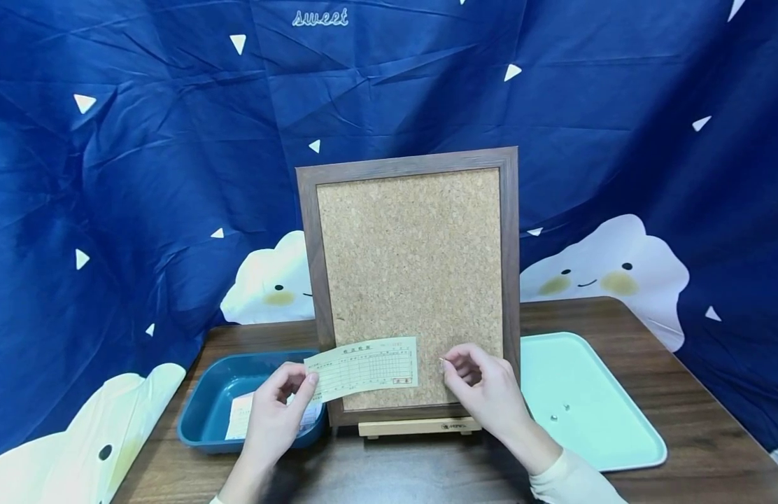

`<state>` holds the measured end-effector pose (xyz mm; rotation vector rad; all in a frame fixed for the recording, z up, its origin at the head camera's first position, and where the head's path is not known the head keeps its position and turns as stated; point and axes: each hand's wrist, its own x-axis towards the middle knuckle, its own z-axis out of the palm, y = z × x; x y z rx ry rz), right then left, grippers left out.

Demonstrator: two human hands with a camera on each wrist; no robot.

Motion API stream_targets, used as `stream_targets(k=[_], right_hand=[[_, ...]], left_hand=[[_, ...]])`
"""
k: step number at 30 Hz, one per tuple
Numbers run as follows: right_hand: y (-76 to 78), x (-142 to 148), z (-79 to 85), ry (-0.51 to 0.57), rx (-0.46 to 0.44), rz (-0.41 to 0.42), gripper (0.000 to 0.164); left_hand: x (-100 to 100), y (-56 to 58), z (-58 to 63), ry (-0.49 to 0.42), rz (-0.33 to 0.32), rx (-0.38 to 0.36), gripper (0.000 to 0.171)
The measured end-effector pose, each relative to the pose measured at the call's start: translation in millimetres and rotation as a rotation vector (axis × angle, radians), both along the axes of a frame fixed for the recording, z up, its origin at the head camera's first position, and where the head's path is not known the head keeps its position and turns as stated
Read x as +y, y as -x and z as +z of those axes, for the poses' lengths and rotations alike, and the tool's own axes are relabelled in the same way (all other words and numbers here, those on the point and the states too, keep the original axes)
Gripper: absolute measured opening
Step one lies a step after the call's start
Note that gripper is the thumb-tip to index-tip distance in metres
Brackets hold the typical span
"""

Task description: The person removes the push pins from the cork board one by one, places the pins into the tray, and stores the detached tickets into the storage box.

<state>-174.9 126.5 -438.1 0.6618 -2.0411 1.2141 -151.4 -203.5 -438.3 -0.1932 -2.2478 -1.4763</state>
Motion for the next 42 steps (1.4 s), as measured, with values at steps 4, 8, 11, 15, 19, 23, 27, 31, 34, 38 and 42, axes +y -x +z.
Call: stream_targets(k=[4,8,11,15,19,23,27,31,34,38,42], right_hand=[[-0.1,2.7,2.1,0.021,0.011,0.019,0.026],[0.3,5.8,2.6,0.019,0.033,0.002,0.027],[-0.2,8.4,2.2,0.009,0.029,-0.024,0.028],[-1.3,11.4,1.2,-0.001,0.008,-0.042,0.027],[-1.7,13.3,1.3,-0.003,0.013,-0.048,0.028],[-1.9,15.6,2.6,0.000,0.034,-0.044,0.031],[-3.3,19.4,4.3,0.008,0.039,-0.038,0.031],[-5.0,23.8,5.0,0.017,0.021,-0.042,0.031],[-5.4,26.4,4.3,0.018,0.013,-0.050,0.031],[-7.1,29.4,4.3,0.009,0.009,-0.058,0.031],[-9.4,32.8,6.3,0.005,0.002,-0.053,0.031]], left_hand=[[-1.9,-0.6,0.2,-0.002,0.001,-0.002,0.004],[-3.1,-1.7,0.5,-0.008,0.000,0.006,0.004],[-3.7,-2.5,0.5,-0.016,0.004,0.007,0.005],[-4.4,-3.0,0.0,-0.023,0.008,0.001,0.004],[-5.1,-2.8,-0.7,-0.023,0.004,-0.005,0.004],[-6.4,-3.9,-0.7,-0.015,0.005,-0.009,0.004],[-8.5,-6.0,0.3,-0.001,0.011,-0.015,0.004],[-10.4,-8.6,1.4,0.010,0.028,-0.039,0.004],[-11.6,-10.1,1.9,0.008,0.037,-0.047,0.005],[-13.2,-10.1,0.7,-0.001,0.040,-0.022,0.004],[-15.8,-10.0,-0.9,-0.001,0.055,-0.003,0.003]])
